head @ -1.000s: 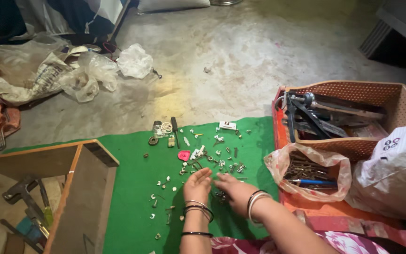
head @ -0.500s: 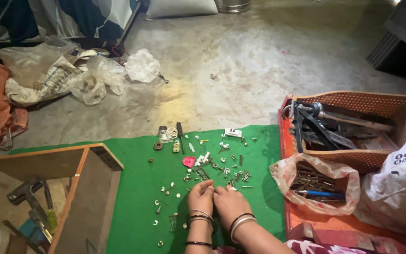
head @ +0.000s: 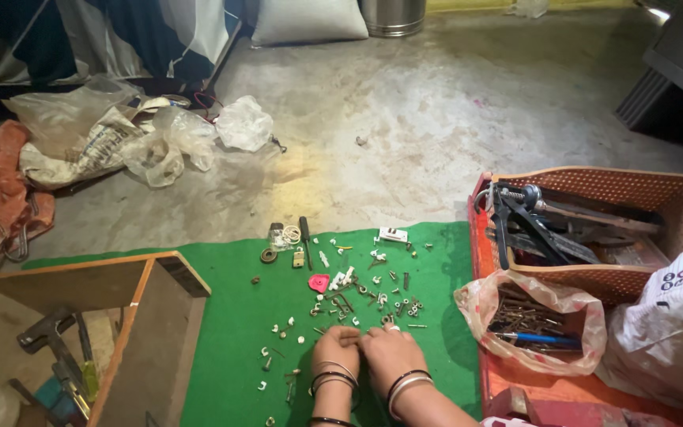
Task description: The person sits on the floor and sorts small hardware items such as screws, nuts, and washers spread on a green mat. They pick up items, separate them by type, and place some into a wooden box and a plastic bag.
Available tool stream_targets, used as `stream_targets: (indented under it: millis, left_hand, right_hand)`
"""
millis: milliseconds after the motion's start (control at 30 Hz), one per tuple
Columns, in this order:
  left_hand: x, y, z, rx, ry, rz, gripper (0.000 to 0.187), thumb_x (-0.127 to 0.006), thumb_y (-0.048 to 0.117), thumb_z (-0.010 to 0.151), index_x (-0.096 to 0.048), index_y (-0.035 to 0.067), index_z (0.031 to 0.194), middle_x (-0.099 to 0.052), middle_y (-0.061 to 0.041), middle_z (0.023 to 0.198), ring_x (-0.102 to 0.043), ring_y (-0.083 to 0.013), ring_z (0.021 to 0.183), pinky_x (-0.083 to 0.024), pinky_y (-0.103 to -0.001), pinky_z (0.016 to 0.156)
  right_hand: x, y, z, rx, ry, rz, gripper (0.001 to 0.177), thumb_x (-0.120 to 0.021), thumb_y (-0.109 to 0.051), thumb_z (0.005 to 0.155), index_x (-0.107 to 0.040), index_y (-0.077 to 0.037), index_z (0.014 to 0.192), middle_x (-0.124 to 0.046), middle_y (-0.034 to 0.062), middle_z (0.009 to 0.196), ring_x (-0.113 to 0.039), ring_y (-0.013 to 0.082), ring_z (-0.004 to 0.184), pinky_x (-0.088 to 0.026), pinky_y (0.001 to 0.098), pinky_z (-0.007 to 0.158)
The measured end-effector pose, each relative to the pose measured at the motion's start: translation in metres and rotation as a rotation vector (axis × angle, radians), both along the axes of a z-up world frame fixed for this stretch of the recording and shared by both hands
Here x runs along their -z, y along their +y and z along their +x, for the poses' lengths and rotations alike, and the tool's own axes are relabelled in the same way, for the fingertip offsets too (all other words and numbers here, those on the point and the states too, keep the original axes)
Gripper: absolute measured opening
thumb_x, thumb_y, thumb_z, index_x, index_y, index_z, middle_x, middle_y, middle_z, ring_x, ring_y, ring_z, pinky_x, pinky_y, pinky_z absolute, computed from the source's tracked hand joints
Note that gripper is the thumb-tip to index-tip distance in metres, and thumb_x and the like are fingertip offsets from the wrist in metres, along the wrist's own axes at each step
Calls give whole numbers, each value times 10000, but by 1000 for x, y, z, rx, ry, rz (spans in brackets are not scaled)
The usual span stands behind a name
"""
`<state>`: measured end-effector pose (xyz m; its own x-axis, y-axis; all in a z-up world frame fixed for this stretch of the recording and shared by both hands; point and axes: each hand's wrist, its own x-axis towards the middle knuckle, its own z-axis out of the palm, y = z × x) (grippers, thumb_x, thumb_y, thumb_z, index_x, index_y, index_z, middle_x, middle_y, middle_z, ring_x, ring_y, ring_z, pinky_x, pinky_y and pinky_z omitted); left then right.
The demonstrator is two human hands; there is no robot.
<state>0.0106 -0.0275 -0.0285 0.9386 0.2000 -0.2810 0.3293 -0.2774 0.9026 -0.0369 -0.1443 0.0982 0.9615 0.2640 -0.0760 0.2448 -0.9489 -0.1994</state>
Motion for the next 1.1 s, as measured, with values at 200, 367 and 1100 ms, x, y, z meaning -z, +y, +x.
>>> stream_targets:
  millis: [200,367,1100]
  left_hand:
    - [-42,-2,-11,79,93,223,215,-778,79,776,-759,127,985,-800,-51,958,-776,-176,895,-591,-304,849]
    - [-65,-2,-20,107,140,302,212,-825,164,764,-761,130,963,-802,-43,959,-776,-188,902,-592,-313,850]
    - [-96,8,-23,335,283,518,134,-769,205,848,-799,222,977,-766,-56,990,-744,-226,957,-576,-353,872]
  right_hand:
    - [-3,-1,3,81,2,122,175,-665,-141,866,-614,-117,1031,-698,100,1004,-624,328,1063,-492,456,907]
    - [-2,-4,1,82,8,140,143,-642,-111,850,-619,-117,991,-705,108,978,-628,333,1038,-497,462,898]
    - [-8,-6,1,82,81,46,132,-692,-168,824,-712,-128,948,-674,91,1061,-616,309,1091,-505,452,947]
